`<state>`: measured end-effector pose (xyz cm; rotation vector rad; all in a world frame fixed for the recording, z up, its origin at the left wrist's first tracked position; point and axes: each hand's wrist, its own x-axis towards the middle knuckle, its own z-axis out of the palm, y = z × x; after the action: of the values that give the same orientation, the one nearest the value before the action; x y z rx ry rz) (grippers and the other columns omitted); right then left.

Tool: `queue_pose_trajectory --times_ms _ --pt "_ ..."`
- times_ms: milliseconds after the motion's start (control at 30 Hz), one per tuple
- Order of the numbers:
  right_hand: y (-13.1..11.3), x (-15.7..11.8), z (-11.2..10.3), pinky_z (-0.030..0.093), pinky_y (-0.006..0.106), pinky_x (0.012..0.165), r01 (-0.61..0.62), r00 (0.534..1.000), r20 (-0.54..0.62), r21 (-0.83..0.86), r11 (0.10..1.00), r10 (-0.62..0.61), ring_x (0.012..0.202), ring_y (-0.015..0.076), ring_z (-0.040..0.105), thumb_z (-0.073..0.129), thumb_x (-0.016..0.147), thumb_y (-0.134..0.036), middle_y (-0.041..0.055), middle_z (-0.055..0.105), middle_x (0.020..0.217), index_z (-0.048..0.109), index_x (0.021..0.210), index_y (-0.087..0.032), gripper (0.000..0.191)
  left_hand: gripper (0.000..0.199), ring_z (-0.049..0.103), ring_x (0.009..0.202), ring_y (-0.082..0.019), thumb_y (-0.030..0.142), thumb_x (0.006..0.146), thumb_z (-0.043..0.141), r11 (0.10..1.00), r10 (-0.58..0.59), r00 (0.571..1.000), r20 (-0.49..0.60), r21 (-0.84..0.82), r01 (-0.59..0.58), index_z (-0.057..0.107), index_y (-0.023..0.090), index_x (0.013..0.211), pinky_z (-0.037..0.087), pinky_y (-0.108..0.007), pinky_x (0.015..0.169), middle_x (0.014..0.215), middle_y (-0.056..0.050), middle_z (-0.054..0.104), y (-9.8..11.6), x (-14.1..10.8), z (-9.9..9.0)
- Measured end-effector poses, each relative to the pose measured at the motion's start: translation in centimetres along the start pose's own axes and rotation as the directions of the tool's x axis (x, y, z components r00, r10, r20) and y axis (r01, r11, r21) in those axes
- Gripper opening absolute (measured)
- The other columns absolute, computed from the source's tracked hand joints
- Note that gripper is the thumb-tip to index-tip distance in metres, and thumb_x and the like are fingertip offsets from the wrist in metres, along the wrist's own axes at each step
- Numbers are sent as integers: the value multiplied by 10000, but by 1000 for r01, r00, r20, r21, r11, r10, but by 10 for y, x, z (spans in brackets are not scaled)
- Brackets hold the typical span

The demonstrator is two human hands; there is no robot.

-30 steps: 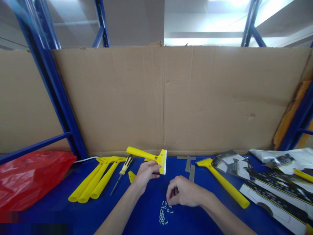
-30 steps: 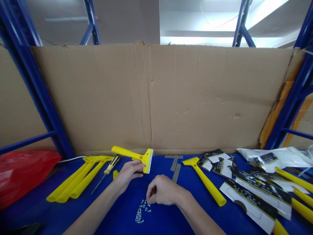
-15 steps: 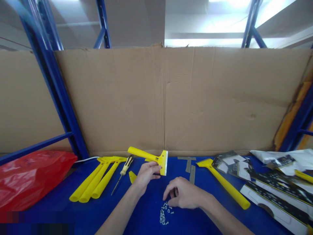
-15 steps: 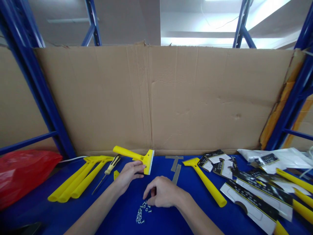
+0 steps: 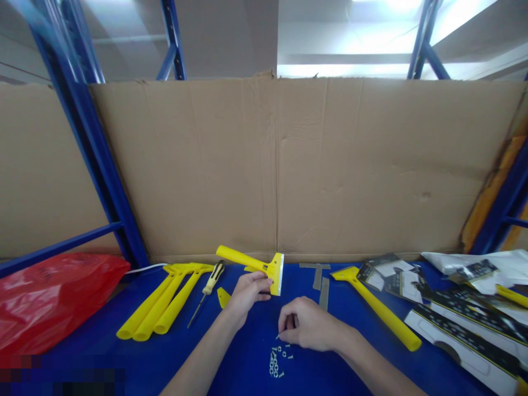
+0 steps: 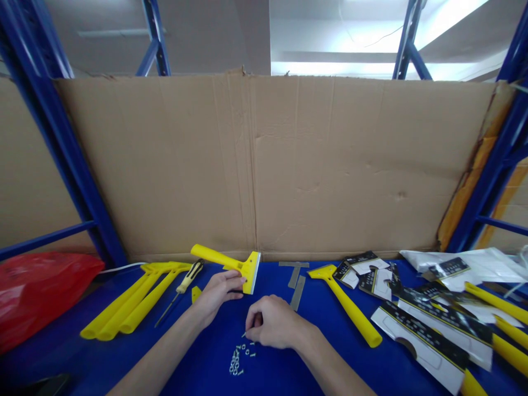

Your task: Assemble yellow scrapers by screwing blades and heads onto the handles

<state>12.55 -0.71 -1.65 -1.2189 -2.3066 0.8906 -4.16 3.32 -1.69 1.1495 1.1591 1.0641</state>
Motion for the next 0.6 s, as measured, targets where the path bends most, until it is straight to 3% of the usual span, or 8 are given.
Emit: queue_pose_trajectory --times_ms 433,600 --pt "1 2 2 350 191 511 9 1000 -23 -27 1000 -10 481 82 510 693 663 -176 -35 621 547 756 729 -218 100 199 630 698 -143 187 667 654 1000 -6 1000 3 26 6 686 112 848 486 -229 622 819 -85 709 4 -2 2" --pt "7 5 7 373 190 533 -1 992 -128 48 999 7 509 88 528 655 711 -168 -20 635 559 740 721 -184 87 229 636 720 -157 209 643 690 1000 -6 1000 8 16 6 694 120 854 484 -239 632 831 -82 711 4 -3 2"
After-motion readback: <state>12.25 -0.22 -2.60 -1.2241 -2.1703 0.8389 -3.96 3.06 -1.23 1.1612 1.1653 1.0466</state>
